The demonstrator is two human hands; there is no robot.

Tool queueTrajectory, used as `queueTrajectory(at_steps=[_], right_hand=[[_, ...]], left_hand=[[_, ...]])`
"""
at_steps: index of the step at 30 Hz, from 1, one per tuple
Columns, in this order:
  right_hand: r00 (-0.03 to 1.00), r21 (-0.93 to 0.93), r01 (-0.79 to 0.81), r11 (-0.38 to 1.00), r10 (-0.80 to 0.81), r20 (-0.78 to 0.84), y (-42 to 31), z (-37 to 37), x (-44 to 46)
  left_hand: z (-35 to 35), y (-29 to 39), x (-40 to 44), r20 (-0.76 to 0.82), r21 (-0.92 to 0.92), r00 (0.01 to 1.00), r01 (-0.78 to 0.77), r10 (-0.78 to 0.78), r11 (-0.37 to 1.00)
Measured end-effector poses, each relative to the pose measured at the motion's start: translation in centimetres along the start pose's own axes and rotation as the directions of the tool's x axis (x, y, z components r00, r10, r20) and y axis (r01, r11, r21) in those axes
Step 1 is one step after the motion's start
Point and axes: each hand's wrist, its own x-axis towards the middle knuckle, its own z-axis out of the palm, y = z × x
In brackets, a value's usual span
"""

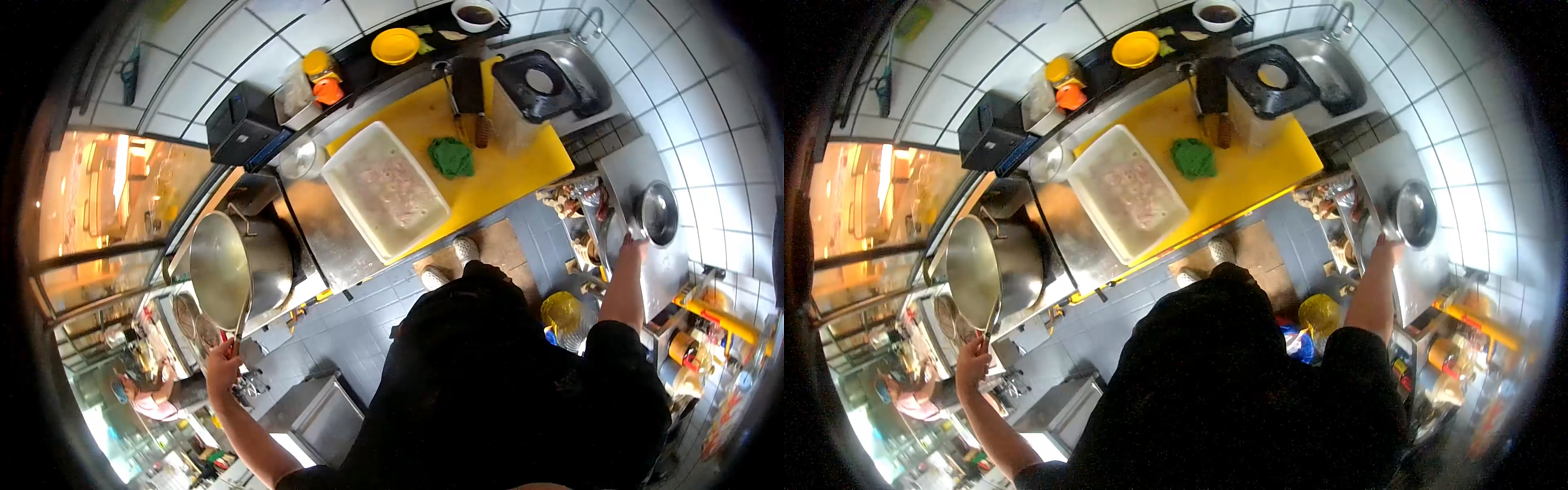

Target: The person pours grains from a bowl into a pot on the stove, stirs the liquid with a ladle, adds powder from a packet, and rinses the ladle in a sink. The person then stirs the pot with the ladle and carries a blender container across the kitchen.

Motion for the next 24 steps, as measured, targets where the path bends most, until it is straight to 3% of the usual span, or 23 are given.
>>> queueTrajectory(at_steps=[1,2,3,4,5,7,8,9,10,12,14,17,18,20,22,24], right_hand=[[0.990,0.161,-0.137,0.977,0.131,0.047,-1.7,-1.4,-0.1],[0.939,0.525,-0.344,0.779,0.292,0.182,-4.3,-2.8,-0.7],[0.836,0.746,-0.524,0.410,0.416,0.358,-7.2,-4.0,-1.6],[0.791,0.776,-0.586,0.233,0.376,0.483,-10.7,-6.0,-2.7],[0.795,0.768,-0.604,0.211,0.231,0.561,-14.4,-8.0,-4.1],[0.765,0.758,-0.593,0.271,-0.105,0.636,-22.8,-12.5,-7.8],[0.763,0.813,-0.474,0.339,-0.302,0.571,-26.7,-14.7,-9.7],[0.792,0.907,-0.248,0.340,-0.467,0.392,-30.0,-16.2,-10.9],[0.758,0.955,-0.011,0.295,-0.620,0.200,-33.1,-17.5,-11.8],[0.724,0.916,0.287,0.280,-0.689,-0.016,-39.8,-22.6,-11.5],[0.658,0.790,0.479,0.382,-0.752,-0.036,-45.4,-21.6,-10.5],[0.597,0.554,0.596,0.581,-0.782,0.179,-52.3,-18.1,-8.3],[0.585,0.533,0.549,0.643,-0.752,0.304,-53.8,-19.6,-6.8],[0.530,0.433,0.611,0.663,-0.748,0.399,-55.3,-22.0,-5.1],[0.493,0.373,0.645,0.667,-0.736,0.463,-56.5,-21.4,-4.0],[0.453,0.341,0.636,0.692,-0.693,0.562,-57.4,-18.2,-3.1]], left_hand=[[-0.7,-0.4,0.2,0.014,0.008,1.000,0.014,-0.014,1.000],[-1.3,0.0,0.3,0.030,0.015,0.999,0.024,-0.025,1.000],[-1.6,2.3,-0.6,0.006,0.077,0.996,0.087,-0.087,0.993],[-1.8,4.0,-1.0,-0.014,0.146,0.995,0.098,-0.097,0.984],[-2.1,3.0,-0.1,-0.033,0.226,0.999,0.039,-0.032,0.973],[-2.5,3.6,0.5,-0.025,0.499,0.993,-0.090,0.118,0.862],[-2.6,3.2,0.9,-0.022,0.570,0.989,-0.110,0.149,0.814],[-2.7,2.4,1.8,-0.017,0.636,0.983,-0.130,0.183,0.761],[-2.6,1.7,2.6,-0.012,0.697,0.976,-0.148,0.217,0.702],[-2.1,-0.7,4.6,-0.065,0.753,0.971,-0.103,0.229,0.649],[-1.7,-5.6,7.9,-0.118,0.796,0.969,-0.039,0.218,0.605],[0.3,-8.5,9.3,-0.234,0.757,0.830,-0.172,0.507,0.630],[1.0,-8.9,10.8,-0.312,0.688,0.852,-0.102,0.420,0.719],[2.2,-8.0,13.0,-0.305,0.649,0.910,-0.016,0.279,0.761],[4.0,-5.7,13.3,-0.458,0.469,0.844,-0.038,0.280,0.883],[4.9,-2.4,12.9,-0.441,0.263,0.890,0.007,0.114,0.965]])
